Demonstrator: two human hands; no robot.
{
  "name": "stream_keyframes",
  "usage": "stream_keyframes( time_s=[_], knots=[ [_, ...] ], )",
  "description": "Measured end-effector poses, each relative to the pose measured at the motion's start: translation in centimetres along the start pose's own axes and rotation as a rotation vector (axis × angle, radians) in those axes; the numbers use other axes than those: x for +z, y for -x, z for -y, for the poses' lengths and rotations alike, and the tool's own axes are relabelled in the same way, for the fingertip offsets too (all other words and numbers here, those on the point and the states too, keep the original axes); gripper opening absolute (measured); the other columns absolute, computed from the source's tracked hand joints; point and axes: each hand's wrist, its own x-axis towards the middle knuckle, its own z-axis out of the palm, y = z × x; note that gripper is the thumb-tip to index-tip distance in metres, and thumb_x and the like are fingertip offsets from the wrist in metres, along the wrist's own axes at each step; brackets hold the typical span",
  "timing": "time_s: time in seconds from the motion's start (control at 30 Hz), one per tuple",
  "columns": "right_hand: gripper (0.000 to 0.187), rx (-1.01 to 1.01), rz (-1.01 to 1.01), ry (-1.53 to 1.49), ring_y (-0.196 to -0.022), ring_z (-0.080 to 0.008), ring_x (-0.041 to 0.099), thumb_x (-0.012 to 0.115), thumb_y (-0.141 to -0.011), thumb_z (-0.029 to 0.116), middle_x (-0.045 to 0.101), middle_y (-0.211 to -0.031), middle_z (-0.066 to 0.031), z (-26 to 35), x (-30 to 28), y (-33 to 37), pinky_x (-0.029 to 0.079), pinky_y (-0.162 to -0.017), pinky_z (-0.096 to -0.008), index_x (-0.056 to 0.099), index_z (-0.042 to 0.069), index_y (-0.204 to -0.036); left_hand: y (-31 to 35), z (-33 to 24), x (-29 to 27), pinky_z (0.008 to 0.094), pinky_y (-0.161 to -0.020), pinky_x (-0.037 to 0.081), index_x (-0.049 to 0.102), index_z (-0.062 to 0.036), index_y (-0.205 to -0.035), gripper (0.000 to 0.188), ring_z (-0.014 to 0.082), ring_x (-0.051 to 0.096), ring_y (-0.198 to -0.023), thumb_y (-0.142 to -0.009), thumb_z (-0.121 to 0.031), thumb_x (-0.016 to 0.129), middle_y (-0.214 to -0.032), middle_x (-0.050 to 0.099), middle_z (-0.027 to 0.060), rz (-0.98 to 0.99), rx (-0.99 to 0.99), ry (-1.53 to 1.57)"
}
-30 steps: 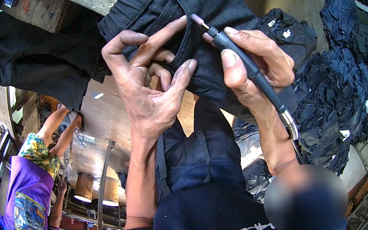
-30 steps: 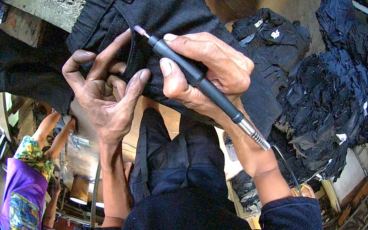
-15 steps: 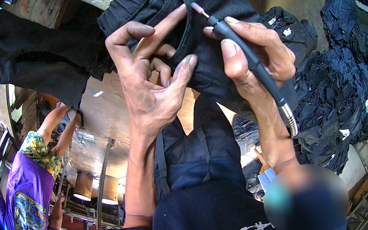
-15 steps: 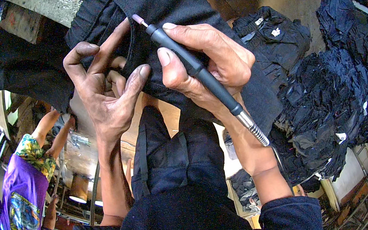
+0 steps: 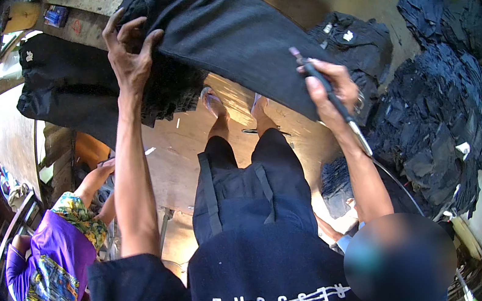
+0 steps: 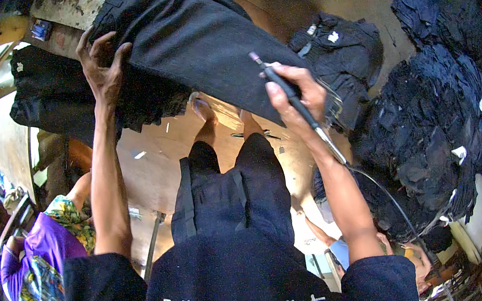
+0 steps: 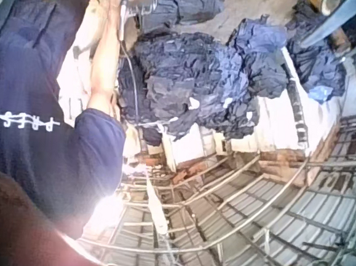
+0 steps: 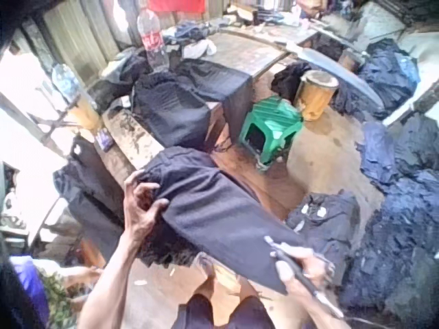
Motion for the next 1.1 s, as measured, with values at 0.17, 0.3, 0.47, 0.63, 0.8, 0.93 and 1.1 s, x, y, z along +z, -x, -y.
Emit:
stream_keyframes(
  time_s=[0.17, 0.3, 0.47, 0.63, 0.8, 0.93, 1.1],
  knots=[
    [0.028, -0.05, 0.064, 0.066, -0.116, -0.0336, 0.078, 0.079, -0.093, 0.006, 0.081, -0.117, -0.0175, -2.6, 0.2, 1.2, 0.056, -0.114, -0.0482, 0.074, -0.001, -0.12, 3.7, -6.6, 4.3, 0.0449, -0.116, 0.046, 0.038, 0.0001, -0.154, 0.09, 0.034, 0.053, -0.134, -0.089, -0.025, 0.094, -0.149, 0.046, 0.0215, -0.449, -0.166, -0.154],
    [0.025, 0.142, 0.045, -0.065, -0.118, -0.0325, 0.077, 0.079, -0.096, 0.013, 0.081, -0.115, -0.0172, -4.0, -2.3, 3.4, 0.058, -0.106, -0.0411, 0.077, -0.002, -0.117, 14.5, -19.2, 16.0, 0.0459, -0.127, 0.03, 0.017, 0.0041, -0.158, 0.119, 0.0335, 0.038, -0.146, -0.081, -0.033, 0.1, -0.155, 0.037, 0.0278, -0.23, -0.881, 0.315],
    [0.033, 0.064, -0.064, -0.168, -0.107, -0.0225, 0.077, 0.077, -0.099, 0.006, 0.077, -0.118, -0.0211, -5.2, -8.4, 5.5, 0.061, -0.096, -0.0352, 0.069, -0.008, -0.127, 20.8, -21.6, 23.6, 0.0454, -0.128, 0.035, 0.014, 0.0128, -0.161, 0.141, 0.0413, 0.045, -0.151, -0.067, -0.037, 0.105, -0.162, 0.039, 0.0333, -0.099, -0.727, 0.136],
    [0.023, 0.107, -0.089, -0.173, -0.108, -0.0225, 0.077, 0.078, -0.095, 0.005, 0.08, -0.116, -0.0183, -5.7, -9.9, 6.1, 0.061, -0.097, -0.0348, 0.075, -0.006, -0.116, 20.5, -20.4, 22.1, 0.047, -0.125, 0.041, 0.022, 0.0094, -0.161, 0.135, 0.0426, 0.053, -0.145, -0.065, -0.032, 0.106, -0.156, 0.049, 0.0328, 0.048, -0.592, 0.142],
    [0.021, -0.131, -0.032, -0.107, -0.099, -0.0312, 0.081, 0.078, -0.083, 0.0, 0.082, -0.102, -0.0187, -6.3, -10.6, 6.2, 0.064, -0.098, -0.044, 0.076, -0.005, -0.104, 19.9, -20.9, 21.0, 0.0443, -0.114, 0.054, 0.031, 0.0069, -0.156, 0.114, 0.0371, 0.066, -0.131, -0.071, -0.015, 0.104, -0.143, 0.062, 0.0284, 0.145, -0.637, 0.427],
    [0.022, -0.342, 0.084, -0.056, -0.089, -0.0334, 0.083, 0.076, -0.074, -0.002, 0.081, -0.092, -0.0201, -6.7, -11.5, 6.6, 0.067, -0.092, -0.0492, 0.076, -0.004, -0.096, 21.0, -19.8, 21.1, 0.0401, -0.102, 0.063, 0.032, 0.0051, -0.151, 0.108, 0.0333, 0.07, -0.125, -0.072, -0.012, 0.104, -0.138, 0.064, 0.0259, 0.181, -0.573, 0.446],
    [0.02, -0.325, 0.052, -0.058, -0.091, -0.0359, 0.083, 0.077, -0.07, -0.006, 0.079, -0.089, -0.0204, -6.6, -11.9, 8.3, 0.067, -0.093, -0.0511, 0.075, -0.003, -0.09, 22.4, -19.6, 21.5, 0.0373, -0.097, 0.067, 0.03, 0.0033, -0.151, 0.097, 0.0322, 0.072, -0.122, -0.079, 0.004, 0.095, -0.139, 0.06, 0.0259, 0.143, -0.565, 0.604]
  ],
)
